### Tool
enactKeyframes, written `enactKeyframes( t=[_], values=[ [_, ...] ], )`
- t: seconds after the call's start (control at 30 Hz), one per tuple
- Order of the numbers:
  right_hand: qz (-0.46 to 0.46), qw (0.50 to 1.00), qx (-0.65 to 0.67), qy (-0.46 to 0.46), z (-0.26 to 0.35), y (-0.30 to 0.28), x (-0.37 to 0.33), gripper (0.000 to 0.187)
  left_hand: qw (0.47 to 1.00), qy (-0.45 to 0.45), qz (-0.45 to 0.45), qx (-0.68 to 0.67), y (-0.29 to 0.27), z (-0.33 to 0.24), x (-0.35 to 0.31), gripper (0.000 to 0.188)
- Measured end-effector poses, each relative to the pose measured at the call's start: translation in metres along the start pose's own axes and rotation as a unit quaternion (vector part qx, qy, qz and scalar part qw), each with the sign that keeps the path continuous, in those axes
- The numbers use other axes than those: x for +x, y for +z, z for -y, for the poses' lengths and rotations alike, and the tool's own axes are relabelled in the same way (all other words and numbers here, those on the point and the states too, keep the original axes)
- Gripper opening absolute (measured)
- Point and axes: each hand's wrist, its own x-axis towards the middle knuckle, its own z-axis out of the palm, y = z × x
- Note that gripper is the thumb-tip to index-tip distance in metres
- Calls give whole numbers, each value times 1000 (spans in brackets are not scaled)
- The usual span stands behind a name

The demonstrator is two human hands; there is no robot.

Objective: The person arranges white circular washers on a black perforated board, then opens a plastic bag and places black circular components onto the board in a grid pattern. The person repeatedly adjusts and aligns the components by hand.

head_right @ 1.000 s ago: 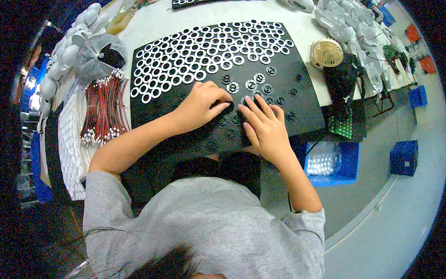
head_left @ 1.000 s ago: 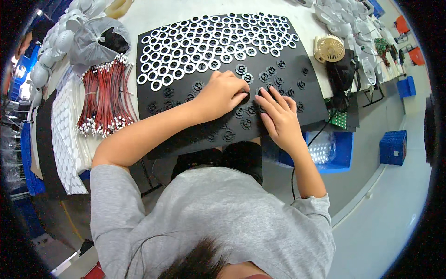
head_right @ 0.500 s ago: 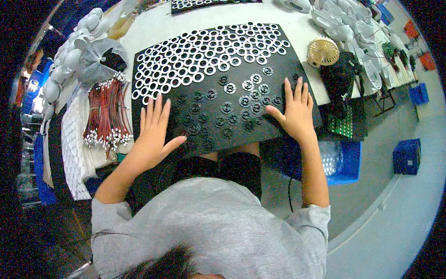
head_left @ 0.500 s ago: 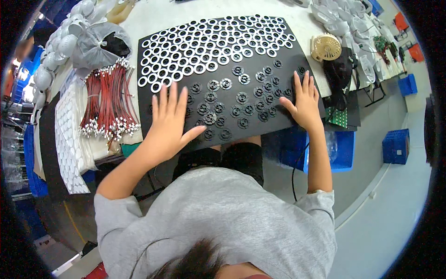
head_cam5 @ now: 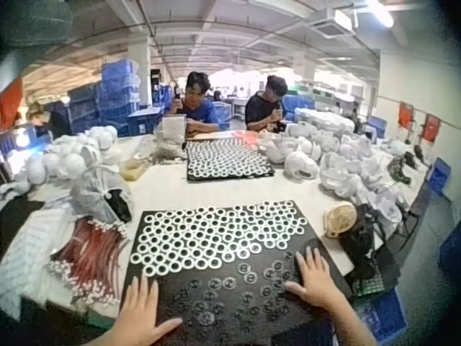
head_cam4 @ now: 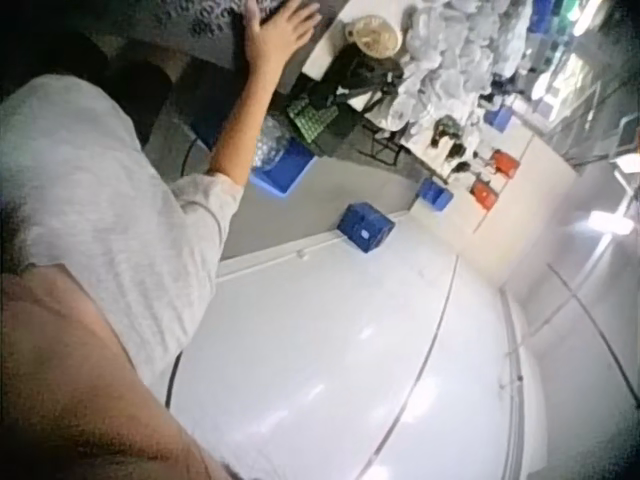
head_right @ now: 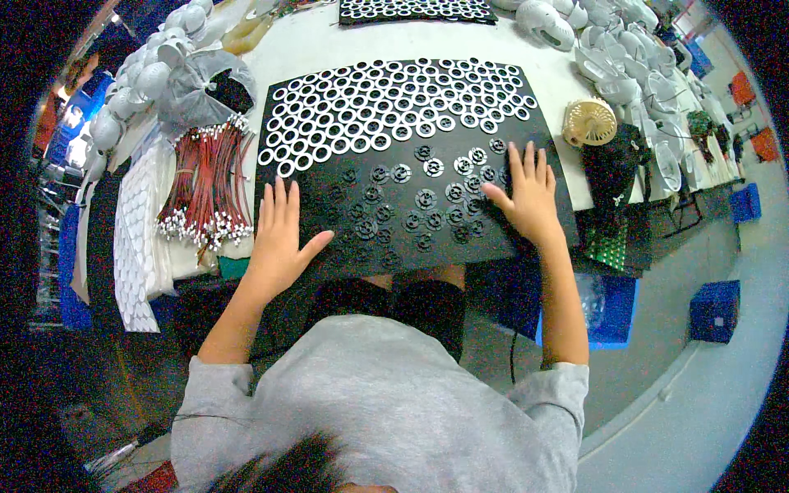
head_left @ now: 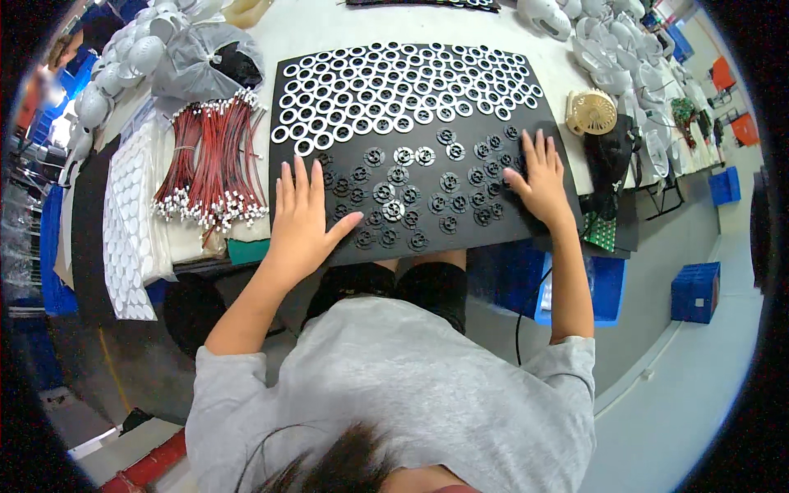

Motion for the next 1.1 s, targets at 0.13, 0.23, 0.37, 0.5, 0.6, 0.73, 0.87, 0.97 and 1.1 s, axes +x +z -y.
enactKeyframes(
  t=[0.13, 0.23, 0.37, 0.5, 0.6, 0.73, 0.87, 0.97, 1.1],
  values=[
    [8, 998, 36, -50, 12, -4, -2, 76, 999, 27, 4, -32, 2, 3, 1, 83],
    [-11, 996, 62, -63, 18, -8, 0, 71, 997, 56, -34, -43, 0, -2, 1, 77],
    [-6, 995, 9, -95, 25, -6, 7, 70, 984, 152, -11, -92, -12, -23, 14, 72],
    [14, 994, 16, -108, 29, -8, 8, 70, 956, 275, 8, -100, -14, -66, 47, 73],
    [24, 990, 54, -130, 30, -14, 3, 69, 952, 300, -22, -55, 11, -84, 82, 75],
    [-5, 990, 74, -122, 21, -12, -4, 69, 956, 293, 0, -13, 33, -85, 111, 77],
    [-4, 994, 41, -97, 15, -12, -5, 71, 958, 286, -16, 5, 35, -80, 108, 75],
    [7, 994, 42, -105, 16, -11, -5, 73, 956, 293, -22, -3, 32, -82, 103, 74],
    [14, 987, 73, -142, 20, -14, -3, 74, 945, 325, -14, -32, 39, -90, 103, 75]
  ],
)
